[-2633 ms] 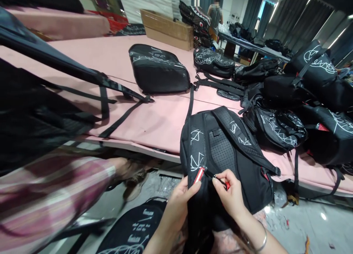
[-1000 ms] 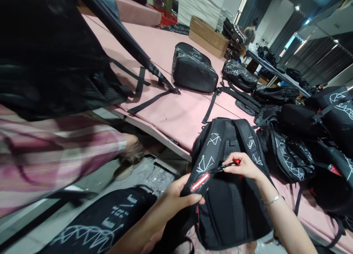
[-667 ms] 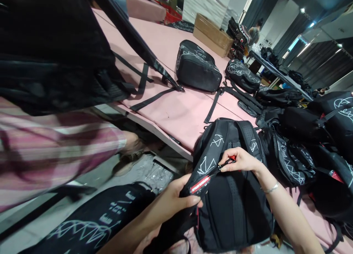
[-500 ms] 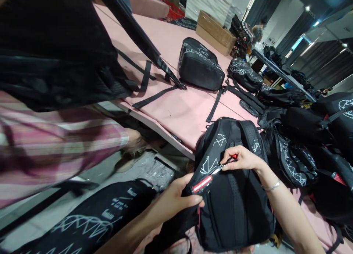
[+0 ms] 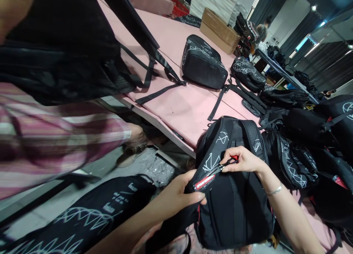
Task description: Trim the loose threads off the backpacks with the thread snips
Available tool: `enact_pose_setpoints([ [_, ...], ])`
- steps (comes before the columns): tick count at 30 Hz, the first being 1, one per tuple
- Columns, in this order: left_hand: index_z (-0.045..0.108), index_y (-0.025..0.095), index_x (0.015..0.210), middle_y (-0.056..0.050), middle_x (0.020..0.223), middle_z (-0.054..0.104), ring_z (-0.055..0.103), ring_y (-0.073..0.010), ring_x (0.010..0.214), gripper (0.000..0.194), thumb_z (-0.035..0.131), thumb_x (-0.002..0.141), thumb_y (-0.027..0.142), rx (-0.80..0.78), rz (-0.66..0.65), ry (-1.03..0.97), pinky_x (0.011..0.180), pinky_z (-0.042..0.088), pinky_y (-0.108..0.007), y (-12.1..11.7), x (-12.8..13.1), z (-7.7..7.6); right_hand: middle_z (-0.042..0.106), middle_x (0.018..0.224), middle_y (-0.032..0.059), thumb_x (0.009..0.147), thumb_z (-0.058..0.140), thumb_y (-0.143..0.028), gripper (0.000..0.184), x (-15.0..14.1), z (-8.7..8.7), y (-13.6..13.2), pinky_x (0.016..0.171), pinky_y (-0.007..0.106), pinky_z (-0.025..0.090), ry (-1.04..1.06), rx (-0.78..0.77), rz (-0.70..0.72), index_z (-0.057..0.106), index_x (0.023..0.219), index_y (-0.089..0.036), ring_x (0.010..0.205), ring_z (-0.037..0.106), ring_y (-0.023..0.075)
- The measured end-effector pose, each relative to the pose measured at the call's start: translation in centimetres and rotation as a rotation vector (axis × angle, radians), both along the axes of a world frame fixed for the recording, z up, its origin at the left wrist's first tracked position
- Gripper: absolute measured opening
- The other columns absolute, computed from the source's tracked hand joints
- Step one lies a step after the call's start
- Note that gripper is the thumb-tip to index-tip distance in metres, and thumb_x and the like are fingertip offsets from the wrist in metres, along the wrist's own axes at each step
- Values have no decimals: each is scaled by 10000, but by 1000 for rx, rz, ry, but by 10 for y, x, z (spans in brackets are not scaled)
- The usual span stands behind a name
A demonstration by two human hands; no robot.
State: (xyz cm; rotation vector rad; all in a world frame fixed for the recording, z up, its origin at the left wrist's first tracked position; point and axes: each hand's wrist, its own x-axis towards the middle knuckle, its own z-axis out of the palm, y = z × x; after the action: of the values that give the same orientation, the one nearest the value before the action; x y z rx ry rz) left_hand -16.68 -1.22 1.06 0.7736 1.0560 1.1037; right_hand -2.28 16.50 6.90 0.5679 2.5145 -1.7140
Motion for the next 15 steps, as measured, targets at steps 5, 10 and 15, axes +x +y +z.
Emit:
enact_pose_setpoints([
  [5,548,162,863,43,650,613,583,-154,627,257,581,609,190,-4,28,66,561,418,-243,1,2,12,624,684,4,664,733,-347,266,-4,4,-10,560,189,433,10,49,49,638,765,-120,585,521,77],
  [10,546,169,866,33,662,623,592,-163,610,264,583,604,184,3,19,117,543,421,-251,3,4,16,641,716,6,689,717,-328,229,-9,10,-18,548,184,417,20,150,115,646,786,-132,596,526,82],
  [15,548,160,876,28,647,634,587,-152,574,278,554,599,157,-13,50,140,537,417,-250,2,7,17,646,727,4,715,701,-298,191,-12,15,-25,523,166,387,52,246,164,643,794,-135,579,515,72],
])
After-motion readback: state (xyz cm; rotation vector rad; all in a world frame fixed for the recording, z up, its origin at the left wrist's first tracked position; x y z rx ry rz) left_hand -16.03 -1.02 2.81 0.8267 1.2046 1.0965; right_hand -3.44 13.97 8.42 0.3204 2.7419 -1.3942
